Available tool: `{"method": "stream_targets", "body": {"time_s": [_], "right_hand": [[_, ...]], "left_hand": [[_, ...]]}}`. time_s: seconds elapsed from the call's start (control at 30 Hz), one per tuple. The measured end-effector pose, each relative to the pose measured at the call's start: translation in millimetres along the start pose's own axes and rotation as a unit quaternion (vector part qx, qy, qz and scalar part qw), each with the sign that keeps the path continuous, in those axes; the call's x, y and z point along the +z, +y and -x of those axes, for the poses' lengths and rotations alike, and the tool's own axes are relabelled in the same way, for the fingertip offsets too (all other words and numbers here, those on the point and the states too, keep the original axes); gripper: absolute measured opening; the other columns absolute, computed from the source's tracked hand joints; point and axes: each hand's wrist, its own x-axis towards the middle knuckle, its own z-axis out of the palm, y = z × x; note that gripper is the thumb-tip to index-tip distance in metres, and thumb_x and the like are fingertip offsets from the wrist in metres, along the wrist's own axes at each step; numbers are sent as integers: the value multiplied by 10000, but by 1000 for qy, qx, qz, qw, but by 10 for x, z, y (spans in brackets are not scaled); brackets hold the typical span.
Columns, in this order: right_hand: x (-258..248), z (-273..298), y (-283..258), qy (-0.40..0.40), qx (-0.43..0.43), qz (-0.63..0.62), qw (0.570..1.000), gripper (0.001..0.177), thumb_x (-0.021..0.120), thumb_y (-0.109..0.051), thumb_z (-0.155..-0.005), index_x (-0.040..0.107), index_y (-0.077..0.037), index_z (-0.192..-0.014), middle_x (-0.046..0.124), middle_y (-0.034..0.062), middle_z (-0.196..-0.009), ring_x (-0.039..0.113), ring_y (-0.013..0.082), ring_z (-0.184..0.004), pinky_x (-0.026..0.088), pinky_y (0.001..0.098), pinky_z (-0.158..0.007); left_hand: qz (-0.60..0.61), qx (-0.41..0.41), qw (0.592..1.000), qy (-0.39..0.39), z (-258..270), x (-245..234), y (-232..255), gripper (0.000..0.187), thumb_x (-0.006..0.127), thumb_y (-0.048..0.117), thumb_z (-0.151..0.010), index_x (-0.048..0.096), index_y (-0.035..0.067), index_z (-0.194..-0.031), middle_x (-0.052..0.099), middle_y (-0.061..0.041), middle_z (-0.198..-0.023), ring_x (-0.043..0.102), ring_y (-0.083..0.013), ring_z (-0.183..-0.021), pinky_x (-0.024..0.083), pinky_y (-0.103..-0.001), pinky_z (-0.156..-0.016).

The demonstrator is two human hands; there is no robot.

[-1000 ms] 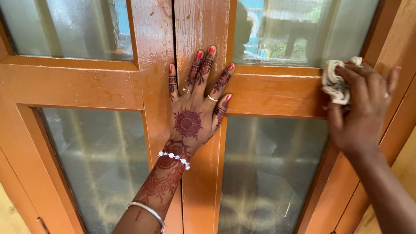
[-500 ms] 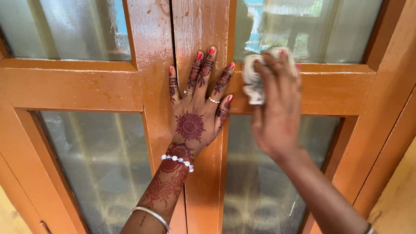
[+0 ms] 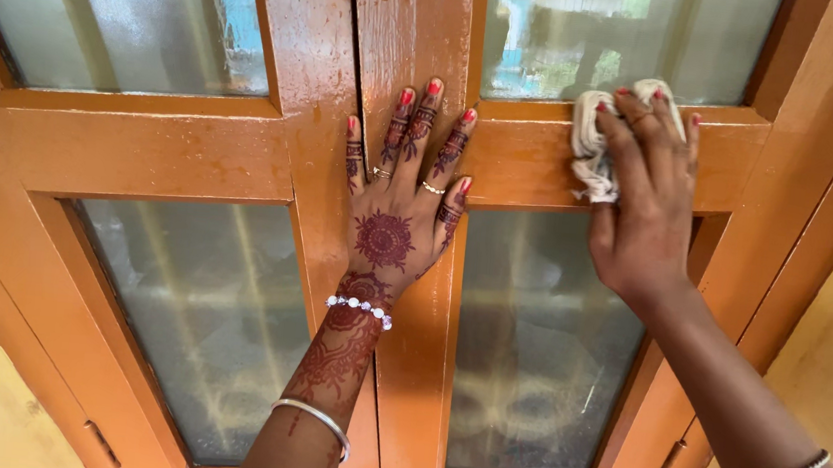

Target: The person sprays a pink cleaning solution from a spray bottle onto the glass panes of a wooden double door and wipes the surfaces with a cloth. The person systematically cleans each pane and the wooden frame, moving from the lower sections to the upper sections.

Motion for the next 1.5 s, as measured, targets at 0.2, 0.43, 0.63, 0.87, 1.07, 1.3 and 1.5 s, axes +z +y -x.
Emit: {"method": "stream_targets", "body": {"time_s": [0.2, 0.43, 0.63, 0.87, 1.07, 1.3, 1.5], "right_hand": [[99, -41, -157, 39, 72, -90, 993, 632, 496, 132, -898, 514, -33, -1507, 487, 188, -1580, 337, 379, -1578, 105, 588, -1351], [457, -202, -522, 12, 9, -216, 976, 603, 522, 83, -898, 447, -67, -1478, 521, 141, -1556, 435, 364, -1532, 188, 573, -1366], [654, 55, -848, -49, -118, -199, 972, 528, 597, 21, -920, 588, -81, -1438, 526, 118, -1562, 462, 279, -1467, 235, 563, -1294], [825, 555, -962, -123, -148, -156, 969, 592, 561, -5, -896, 564, -124, -1476, 505, 69, -1572, 457, 299, -1497, 266, 554, -1266], [1046, 1245, -890, -179, -225, -131, 949, 577, 551, -165, -982, 425, -154, -1544, 473, 106, -1584, 401, 298, -1496, 234, 592, -1227], [958, 2031, -1062, -321, -300, -106, 892, 637, 560, -246, -990, 404, -177, -1604, 413, 18, -1627, 399, 225, -1490, 281, 484, -1237], [893, 1445, -1052, -257, -248, -106, 928, 531, 522, -208, -969, 487, -333, -1484, 472, 7, -1546, 372, 402, -1389, 295, 614, -1063]], "left_hand": [[55, 12, 998, 25, 48, -21, -28, 615, 524, 387, -1085, 318, 253, -1648, 205, -53, -1737, 200, -286, -1625, 116, -617, -1314], [86, 64, 993, -38, 379, -35, -263, 698, 560, 363, -1054, 286, 152, -1660, 220, -67, -1741, 220, -288, -1621, 146, -585, -1309], [21, 40, 996, -73, 948, -115, -655, 730, 576, 437, -987, 323, 155, -1611, 243, -90, -1690, 221, -294, -1563, 111, -597, -1252], [2, 37, 994, -102, 1176, -49, -815, 654, 530, 384, -1019, 365, 168, -1614, 268, -65, -1700, 233, -289, -1574, 114, -577, -1274], [16, 28, 995, -93, 1193, -30, -787, 622, 499, 317, -1031, 363, 162, -1618, 253, -71, -1707, 209, -291, -1585, 99, -580, -1282], [15, 31, 994, -99, 1132, -189, -704, 616, 454, 292, -1046, 314, 166, -1633, 241, -68, -1710, 203, -280, -1582, 90, -569, -1276], [9, 47, 989, -137, 1095, -415, -741, 602, 420, 232, -1048, 298, 196, -1636, 237, -34, -1711, 209, -244, -1576, 73, -558, -1284]]}}
